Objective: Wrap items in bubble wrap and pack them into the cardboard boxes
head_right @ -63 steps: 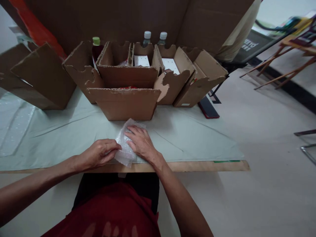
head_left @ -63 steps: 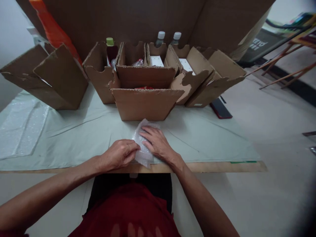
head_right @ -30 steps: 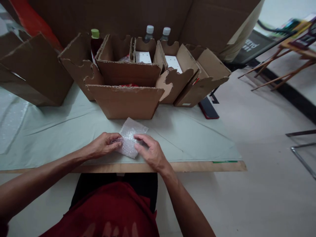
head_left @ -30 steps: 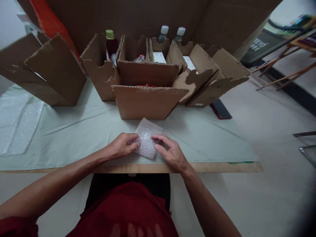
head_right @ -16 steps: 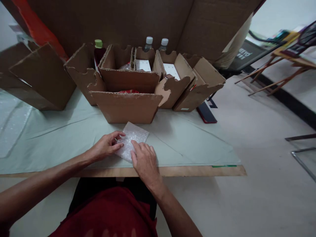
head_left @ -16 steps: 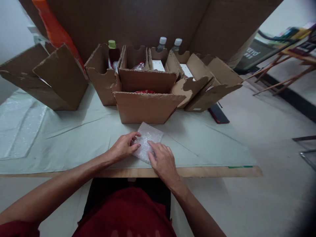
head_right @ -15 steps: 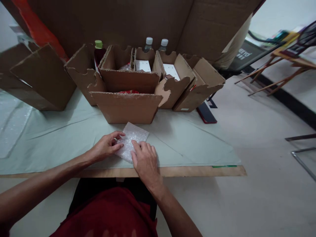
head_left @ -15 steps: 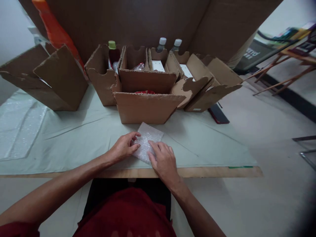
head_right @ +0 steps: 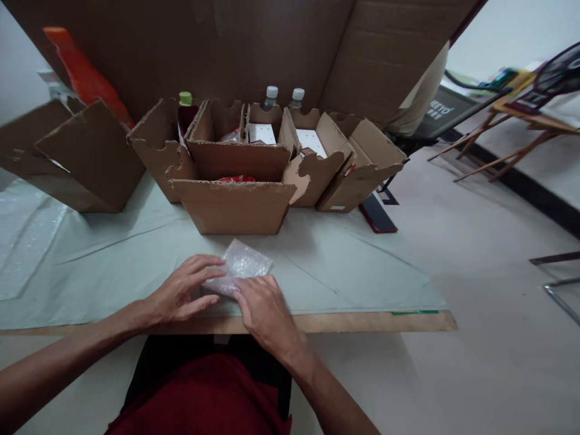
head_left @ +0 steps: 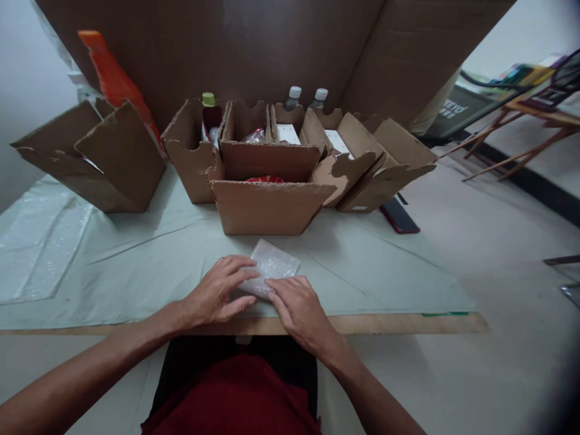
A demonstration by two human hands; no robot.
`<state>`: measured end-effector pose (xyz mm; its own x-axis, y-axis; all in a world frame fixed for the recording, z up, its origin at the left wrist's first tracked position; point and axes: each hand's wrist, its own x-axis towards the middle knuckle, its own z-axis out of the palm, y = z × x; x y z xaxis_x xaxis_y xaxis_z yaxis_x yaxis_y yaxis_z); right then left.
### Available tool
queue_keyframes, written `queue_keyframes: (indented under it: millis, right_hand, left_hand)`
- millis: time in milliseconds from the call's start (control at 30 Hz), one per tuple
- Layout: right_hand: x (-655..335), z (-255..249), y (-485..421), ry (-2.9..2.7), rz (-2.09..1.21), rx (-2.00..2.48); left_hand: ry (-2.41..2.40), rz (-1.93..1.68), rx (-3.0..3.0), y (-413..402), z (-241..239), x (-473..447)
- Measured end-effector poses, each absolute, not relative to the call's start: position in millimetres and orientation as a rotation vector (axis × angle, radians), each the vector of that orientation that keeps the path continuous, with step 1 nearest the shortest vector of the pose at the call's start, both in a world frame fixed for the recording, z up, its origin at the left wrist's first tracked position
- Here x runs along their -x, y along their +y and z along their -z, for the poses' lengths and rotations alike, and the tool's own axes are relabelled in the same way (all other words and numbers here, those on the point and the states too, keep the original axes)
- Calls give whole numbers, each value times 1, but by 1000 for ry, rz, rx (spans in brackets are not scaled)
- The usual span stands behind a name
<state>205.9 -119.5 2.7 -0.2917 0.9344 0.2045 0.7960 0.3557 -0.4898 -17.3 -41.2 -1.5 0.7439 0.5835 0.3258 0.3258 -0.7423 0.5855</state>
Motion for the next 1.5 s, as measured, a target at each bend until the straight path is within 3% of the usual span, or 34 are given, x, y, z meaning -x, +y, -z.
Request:
queue_keyframes:
  millis: [100, 267, 367, 567, 667, 800, 1000, 1200, 1367, 1500]
  right_hand:
    - [-210, -3, -119, -2040, -631, 1521]
    - [-208, 4, -124, -2064, -127, 1626]
    - [-205, 6, -123, -2220, -71, 1557]
    - [-210, 14, -104, -1844, -380, 1583]
    - [-201, 13, -110, -1562, -716, 1530]
    - [-187, 7, -128, -1474, -948, 1401]
    - [-213, -20, -131, -1631, -787, 1433]
    - [-228, -57, -117, -1864, -1044, 1386]
    - [-227, -75, -106, -1909, -1031, 1422]
    - [-252, -108, -91, -1882, -878, 1409]
  left_hand:
    - [678, -602, -2395, -41, 5, 18]
    - [912, -559, -2286, -24, 22, -4]
    - [1012, -632, -2321, -22, 24, -9]
    - [1165, -852, -1533, -60, 7, 4]
    - [994, -807, -1036, -85, 5, -4]
    - [855, -879, -862, -103, 10, -27]
    - [1065, -909, -1070, -96, -1, -29]
    - [940, -701, -1504, -91, -19, -22]
    - [908, -635, -1699, -80, -25, -18]
    - [770, -993, -2119, -37, -57, -6]
